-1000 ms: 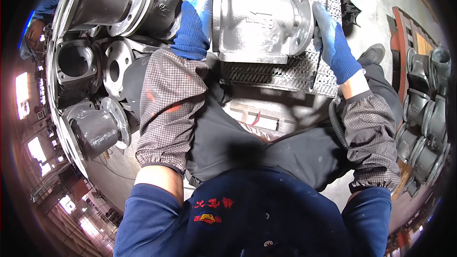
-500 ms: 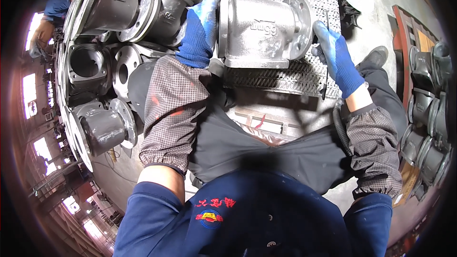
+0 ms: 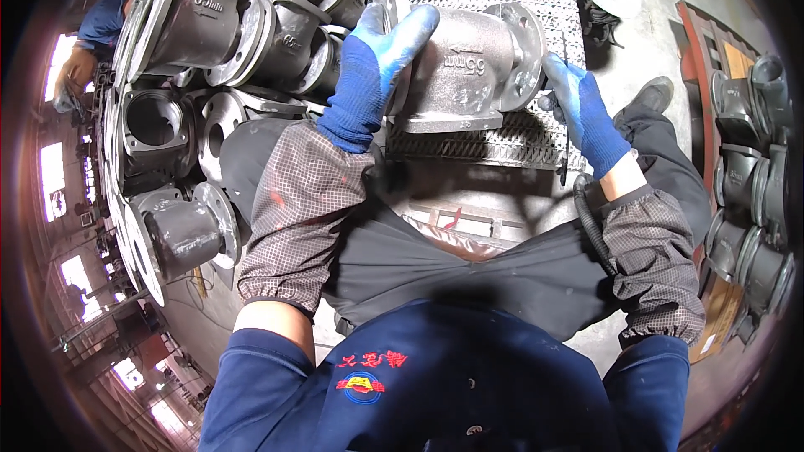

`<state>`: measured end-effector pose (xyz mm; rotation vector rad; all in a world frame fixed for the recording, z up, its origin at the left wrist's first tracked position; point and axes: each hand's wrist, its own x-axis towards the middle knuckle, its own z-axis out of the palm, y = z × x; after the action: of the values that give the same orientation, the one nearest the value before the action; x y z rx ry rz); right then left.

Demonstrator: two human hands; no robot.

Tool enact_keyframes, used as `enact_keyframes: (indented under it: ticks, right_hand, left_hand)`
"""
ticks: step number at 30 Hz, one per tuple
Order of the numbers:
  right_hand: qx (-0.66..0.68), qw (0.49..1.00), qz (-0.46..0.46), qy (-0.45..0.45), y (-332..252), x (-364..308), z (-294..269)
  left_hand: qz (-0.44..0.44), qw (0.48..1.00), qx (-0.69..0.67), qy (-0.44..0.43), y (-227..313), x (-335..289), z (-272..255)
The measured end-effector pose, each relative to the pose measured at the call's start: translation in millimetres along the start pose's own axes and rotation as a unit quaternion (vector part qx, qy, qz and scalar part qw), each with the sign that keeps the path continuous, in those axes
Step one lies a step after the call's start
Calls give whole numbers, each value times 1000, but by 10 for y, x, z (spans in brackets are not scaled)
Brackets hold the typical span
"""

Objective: The person uses a handheld rotary tool to grind the internal and external edges of a metal pipe fitting. They use their hands to rotate the metal part and position the tool inside the opening and around the flange.

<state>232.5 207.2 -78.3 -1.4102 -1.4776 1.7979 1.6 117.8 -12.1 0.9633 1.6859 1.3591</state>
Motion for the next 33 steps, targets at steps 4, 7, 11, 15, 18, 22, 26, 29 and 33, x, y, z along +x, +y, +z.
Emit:
enact_keyframes:
  ticks: [4,7,11,15,18,22,26,29,33]
  right_hand:
    - [30,998,34,46,-44,-1,-19]
    - [57,993,51,93,-308,-32,-84]
    - [66,976,-95,186,-346,64,-356]
    - [31,985,-97,142,-502,-162,-418]
    - [16,994,-62,91,-539,-177,-435]
    - [-30,995,-76,62,-464,-213,-409]
    - [23,994,-93,48,-281,-218,-379]
    - [-26,994,-106,22,-213,-202,-458]
    - [-45,996,-71,13,-149,-150,-451]
  left_hand:
    - [-33,999,21,19,85,58,90]
    - [-33,999,16,16,11,135,132]
    - [76,953,291,29,-133,190,237]
    - [274,881,379,-76,123,-8,457]
    - [367,840,351,-191,192,-114,529]
    - [403,760,397,-320,156,-325,699]
    - [434,756,350,-343,-33,-470,555]
    - [417,802,277,-325,121,-460,505]
    - [237,960,127,-78,-9,-330,219]
